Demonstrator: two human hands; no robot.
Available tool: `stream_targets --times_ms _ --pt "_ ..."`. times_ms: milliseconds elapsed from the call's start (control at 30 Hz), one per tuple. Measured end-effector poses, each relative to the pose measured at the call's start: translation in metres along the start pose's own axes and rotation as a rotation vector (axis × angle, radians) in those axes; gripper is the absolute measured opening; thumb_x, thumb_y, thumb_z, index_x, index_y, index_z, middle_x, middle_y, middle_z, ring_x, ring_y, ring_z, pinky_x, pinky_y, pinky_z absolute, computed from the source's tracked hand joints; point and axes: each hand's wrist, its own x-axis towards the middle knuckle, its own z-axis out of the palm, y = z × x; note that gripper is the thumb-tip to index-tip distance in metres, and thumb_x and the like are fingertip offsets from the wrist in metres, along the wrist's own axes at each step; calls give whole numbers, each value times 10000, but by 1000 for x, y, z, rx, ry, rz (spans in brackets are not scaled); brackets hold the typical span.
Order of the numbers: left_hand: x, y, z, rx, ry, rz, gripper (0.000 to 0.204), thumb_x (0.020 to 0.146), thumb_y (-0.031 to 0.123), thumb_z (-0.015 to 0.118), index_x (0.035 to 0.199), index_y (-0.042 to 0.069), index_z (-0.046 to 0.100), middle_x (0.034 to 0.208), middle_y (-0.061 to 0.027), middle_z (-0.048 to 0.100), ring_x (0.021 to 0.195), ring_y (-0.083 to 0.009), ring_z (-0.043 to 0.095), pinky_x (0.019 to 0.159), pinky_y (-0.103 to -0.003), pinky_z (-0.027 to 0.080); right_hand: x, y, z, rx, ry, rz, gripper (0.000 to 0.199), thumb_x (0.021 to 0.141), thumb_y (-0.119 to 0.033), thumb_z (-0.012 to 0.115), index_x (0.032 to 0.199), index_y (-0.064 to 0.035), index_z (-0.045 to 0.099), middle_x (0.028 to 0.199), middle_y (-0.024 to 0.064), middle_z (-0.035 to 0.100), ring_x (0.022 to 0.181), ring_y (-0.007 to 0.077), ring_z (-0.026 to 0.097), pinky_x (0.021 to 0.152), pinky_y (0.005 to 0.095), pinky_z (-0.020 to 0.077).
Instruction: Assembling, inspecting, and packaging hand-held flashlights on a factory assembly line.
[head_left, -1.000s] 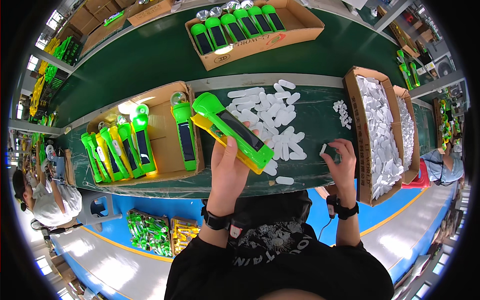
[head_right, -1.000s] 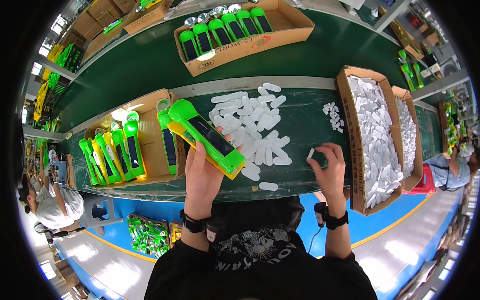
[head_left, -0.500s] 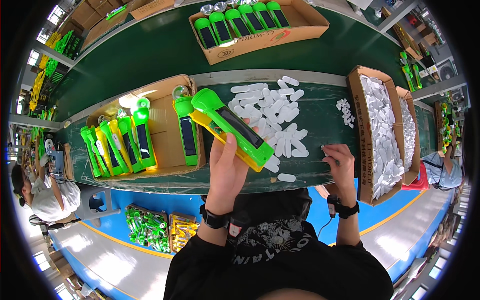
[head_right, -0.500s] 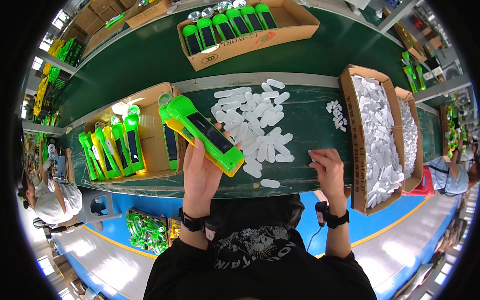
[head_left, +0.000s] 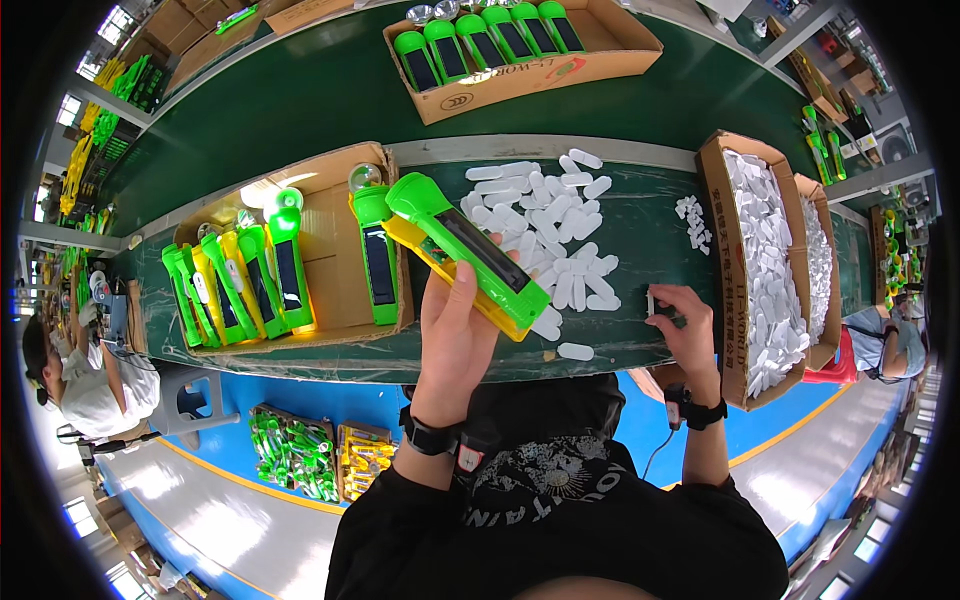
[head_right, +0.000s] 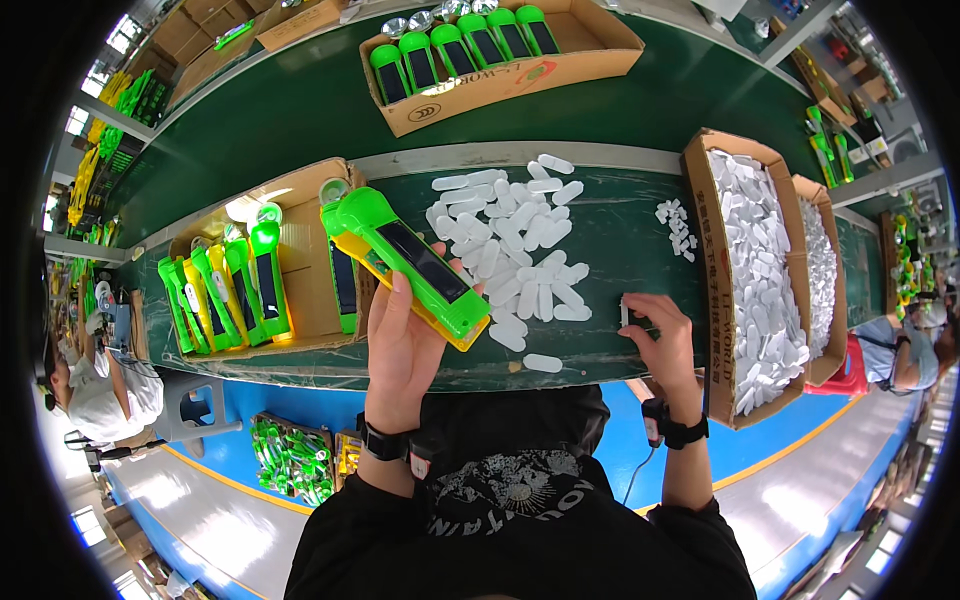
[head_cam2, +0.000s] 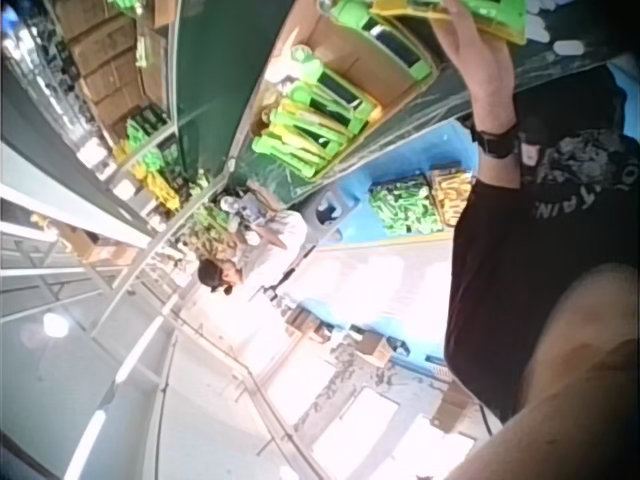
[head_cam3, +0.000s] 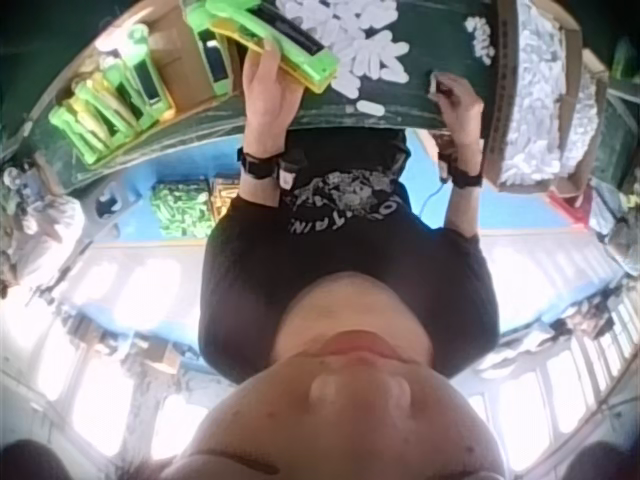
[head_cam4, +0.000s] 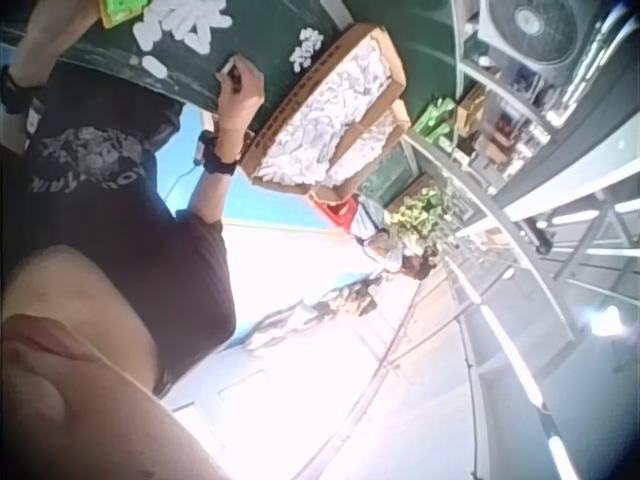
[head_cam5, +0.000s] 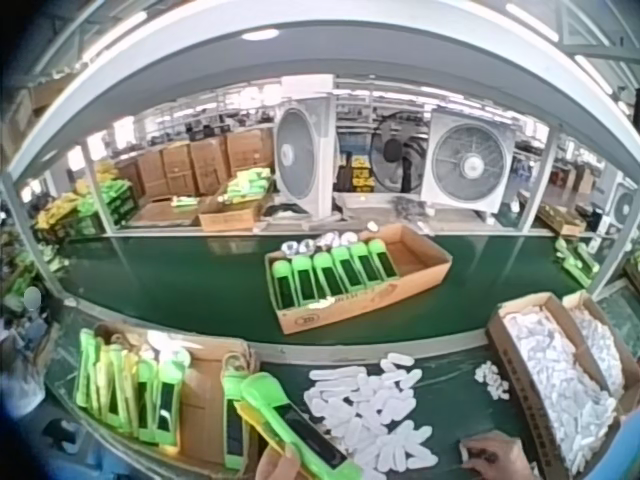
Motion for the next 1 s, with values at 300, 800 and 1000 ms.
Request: stream_targets --times_ms 300,800,1000 --pt "-1 -1 11 67 23 26 396 966 281 470 1295 78 382 1266 -107 491 1129 -247 518 961 -552 430 -3 -62 15 1877 -143 362 352 785 -214 739 1091 -94 614 1139 100 585 821 129 439 686 248 372" --pt "-9 -14 31 41 7 157 444 980 252 445 1369 85 310 1377 -111 392 1244 -275 426 987 -451 409 6 -117 53 1086 152 69 306 720 7 719 1022 -13 670 1101 153 609 926 175 567 798 294 438" --pt "-8 -15 31 -85 -17 101 466 981 183 439 1389 84 238 1381 -115 369 1260 -277 414 1003 -446 402 11 -120 73 720 278 -82 400 610 73 774 989 -13 680 1067 132 619 937 201 592 803 291 464"
